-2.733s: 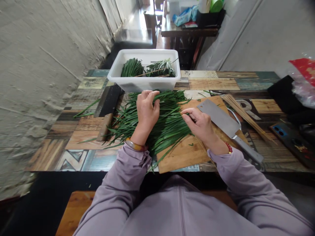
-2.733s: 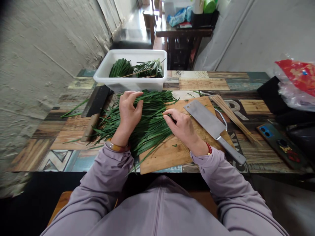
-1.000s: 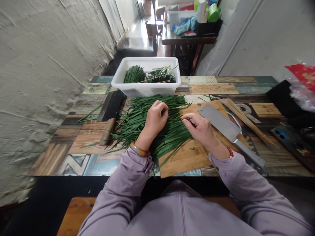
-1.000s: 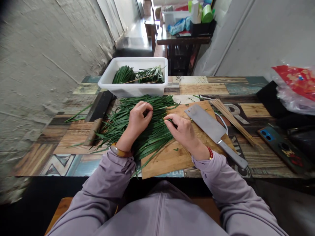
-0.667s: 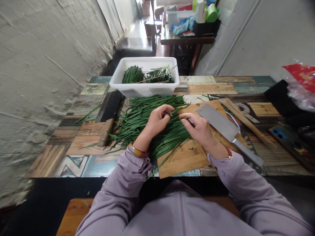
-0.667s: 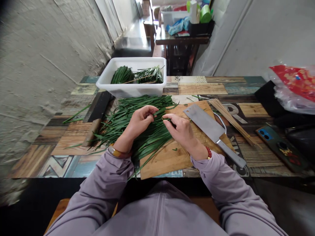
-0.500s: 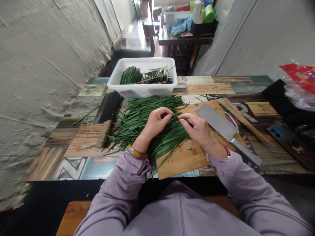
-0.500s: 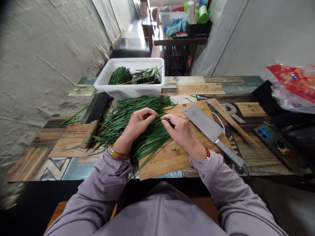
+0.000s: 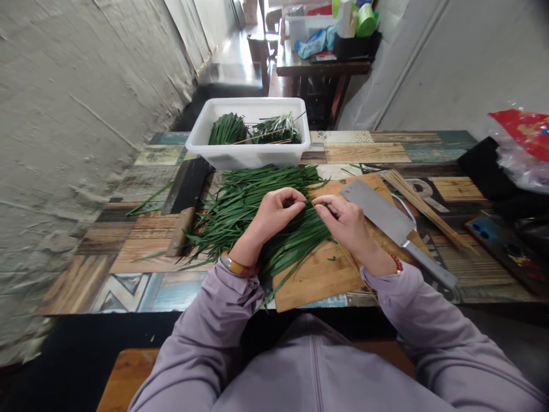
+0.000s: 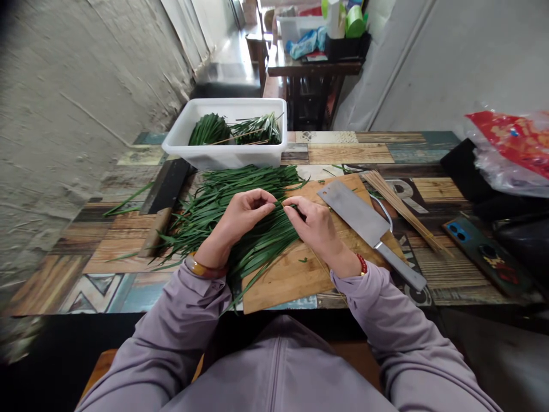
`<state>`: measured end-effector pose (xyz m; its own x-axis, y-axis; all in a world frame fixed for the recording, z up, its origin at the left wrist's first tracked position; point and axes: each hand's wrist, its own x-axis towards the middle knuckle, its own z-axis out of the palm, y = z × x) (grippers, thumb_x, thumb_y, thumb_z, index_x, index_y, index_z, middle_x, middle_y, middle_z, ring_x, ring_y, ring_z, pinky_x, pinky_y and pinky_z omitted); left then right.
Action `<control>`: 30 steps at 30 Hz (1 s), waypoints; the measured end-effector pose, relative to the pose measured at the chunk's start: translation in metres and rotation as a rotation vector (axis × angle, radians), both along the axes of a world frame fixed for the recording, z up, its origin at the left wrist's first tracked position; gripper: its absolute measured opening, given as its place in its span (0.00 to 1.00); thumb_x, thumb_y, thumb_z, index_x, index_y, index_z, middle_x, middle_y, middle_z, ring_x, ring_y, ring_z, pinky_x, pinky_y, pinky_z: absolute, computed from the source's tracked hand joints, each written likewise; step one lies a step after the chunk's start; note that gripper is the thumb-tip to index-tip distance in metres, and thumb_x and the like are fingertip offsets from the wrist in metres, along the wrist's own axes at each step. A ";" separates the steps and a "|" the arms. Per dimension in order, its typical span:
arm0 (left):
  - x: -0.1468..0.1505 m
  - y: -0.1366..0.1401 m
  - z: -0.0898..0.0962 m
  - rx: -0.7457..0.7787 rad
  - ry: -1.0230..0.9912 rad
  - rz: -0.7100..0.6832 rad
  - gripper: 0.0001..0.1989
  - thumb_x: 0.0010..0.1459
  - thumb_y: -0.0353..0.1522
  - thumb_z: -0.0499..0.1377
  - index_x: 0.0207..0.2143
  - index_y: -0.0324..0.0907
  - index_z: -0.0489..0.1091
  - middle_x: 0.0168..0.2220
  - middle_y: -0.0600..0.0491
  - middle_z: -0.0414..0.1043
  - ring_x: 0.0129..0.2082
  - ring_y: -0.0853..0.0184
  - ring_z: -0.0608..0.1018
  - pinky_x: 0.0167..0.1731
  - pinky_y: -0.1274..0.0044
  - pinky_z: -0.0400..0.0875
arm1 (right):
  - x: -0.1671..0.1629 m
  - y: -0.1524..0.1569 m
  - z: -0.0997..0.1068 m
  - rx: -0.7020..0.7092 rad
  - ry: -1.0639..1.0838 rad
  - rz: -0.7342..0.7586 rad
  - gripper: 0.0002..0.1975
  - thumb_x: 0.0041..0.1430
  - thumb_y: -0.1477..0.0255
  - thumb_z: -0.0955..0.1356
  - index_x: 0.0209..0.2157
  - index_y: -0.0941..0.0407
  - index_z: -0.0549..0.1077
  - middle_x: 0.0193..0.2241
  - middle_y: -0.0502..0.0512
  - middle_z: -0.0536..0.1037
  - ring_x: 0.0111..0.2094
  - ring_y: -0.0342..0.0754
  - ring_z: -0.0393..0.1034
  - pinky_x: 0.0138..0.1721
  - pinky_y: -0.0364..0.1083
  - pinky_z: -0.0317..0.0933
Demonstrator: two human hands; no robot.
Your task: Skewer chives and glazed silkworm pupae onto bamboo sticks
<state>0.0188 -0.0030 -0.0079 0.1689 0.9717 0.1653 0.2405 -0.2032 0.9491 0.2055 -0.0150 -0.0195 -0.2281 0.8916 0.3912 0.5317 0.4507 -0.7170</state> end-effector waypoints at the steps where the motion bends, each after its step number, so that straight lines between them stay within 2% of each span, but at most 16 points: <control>1: 0.000 0.000 0.000 0.000 0.004 0.007 0.05 0.51 0.31 0.61 0.29 0.38 0.74 0.27 0.54 0.73 0.26 0.71 0.70 0.28 0.79 0.64 | 0.000 0.000 0.000 0.001 -0.002 -0.001 0.12 0.64 0.66 0.64 0.39 0.55 0.78 0.21 0.48 0.72 0.23 0.44 0.66 0.26 0.44 0.56; 9: 0.004 -0.001 0.000 0.019 -0.057 0.056 0.04 0.51 0.31 0.61 0.28 0.39 0.73 0.25 0.55 0.71 0.25 0.73 0.68 0.26 0.80 0.62 | -0.001 0.000 0.000 0.015 -0.001 0.007 0.11 0.64 0.66 0.64 0.38 0.55 0.78 0.20 0.48 0.71 0.22 0.44 0.66 0.26 0.44 0.56; 23: 0.004 -0.001 -0.002 0.046 -0.036 0.042 0.04 0.52 0.32 0.62 0.29 0.39 0.73 0.25 0.56 0.69 0.25 0.72 0.67 0.26 0.79 0.61 | 0.000 0.000 0.001 0.016 -0.022 -0.009 0.12 0.64 0.65 0.64 0.38 0.54 0.77 0.20 0.49 0.72 0.24 0.45 0.67 0.26 0.44 0.56; 30: 0.004 -0.002 -0.002 0.119 0.030 0.043 0.03 0.53 0.31 0.61 0.29 0.40 0.73 0.27 0.54 0.71 0.27 0.70 0.70 0.28 0.78 0.64 | 0.001 0.000 -0.001 0.031 -0.025 0.000 0.12 0.65 0.65 0.64 0.38 0.54 0.77 0.21 0.49 0.72 0.24 0.45 0.67 0.26 0.44 0.56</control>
<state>0.0226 -0.0046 -0.0101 0.1339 0.9519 0.2756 0.2794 -0.3031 0.9111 0.2063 -0.0147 -0.0208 -0.2384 0.8791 0.4127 0.5492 0.4725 -0.6893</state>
